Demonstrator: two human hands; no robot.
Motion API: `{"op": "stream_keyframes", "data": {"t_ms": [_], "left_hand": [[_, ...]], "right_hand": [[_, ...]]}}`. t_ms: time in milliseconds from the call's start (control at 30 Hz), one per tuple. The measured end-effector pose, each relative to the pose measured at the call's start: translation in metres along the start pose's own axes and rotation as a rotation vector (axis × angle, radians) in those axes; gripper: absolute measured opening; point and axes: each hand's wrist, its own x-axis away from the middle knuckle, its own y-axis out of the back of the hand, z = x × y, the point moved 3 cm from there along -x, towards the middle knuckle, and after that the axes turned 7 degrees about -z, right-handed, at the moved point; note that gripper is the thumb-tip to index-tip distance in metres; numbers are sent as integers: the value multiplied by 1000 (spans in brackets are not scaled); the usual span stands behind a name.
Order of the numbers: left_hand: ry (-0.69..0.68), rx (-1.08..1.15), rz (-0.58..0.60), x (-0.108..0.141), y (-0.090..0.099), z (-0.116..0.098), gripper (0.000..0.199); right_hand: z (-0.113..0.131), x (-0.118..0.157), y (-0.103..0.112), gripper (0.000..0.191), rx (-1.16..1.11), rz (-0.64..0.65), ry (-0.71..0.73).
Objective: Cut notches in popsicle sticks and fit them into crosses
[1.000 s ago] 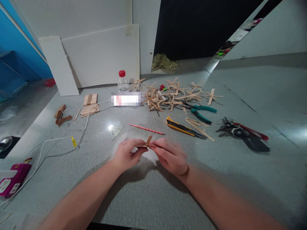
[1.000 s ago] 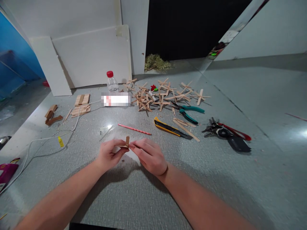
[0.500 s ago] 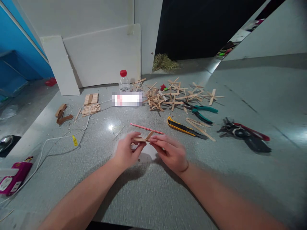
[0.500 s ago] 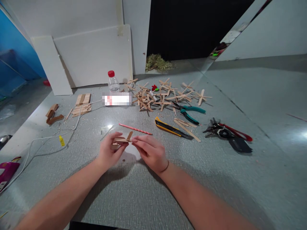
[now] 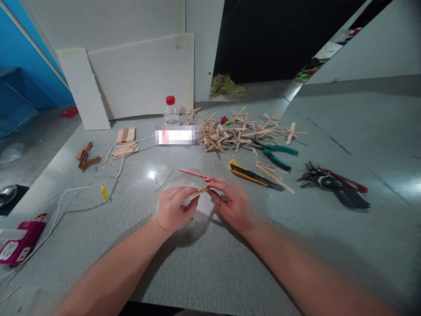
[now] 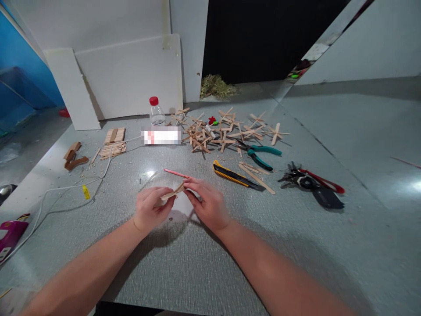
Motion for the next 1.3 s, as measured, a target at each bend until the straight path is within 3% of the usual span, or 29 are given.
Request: {"op": "stream_keyframes", "data": {"t_ms": [433, 867, 1300], "left_hand": [[-28, 34, 17, 0, 0, 1, 14], [-22, 52, 17, -1, 1, -1, 11], [-137, 88, 60, -4, 1, -6, 9]], "right_hand": [[-2, 1, -2, 17, -61, 28, -6], [-7, 3, -5, 25, -84, 38, -11], [-9, 6, -5, 34, -110, 59, 5]]}}
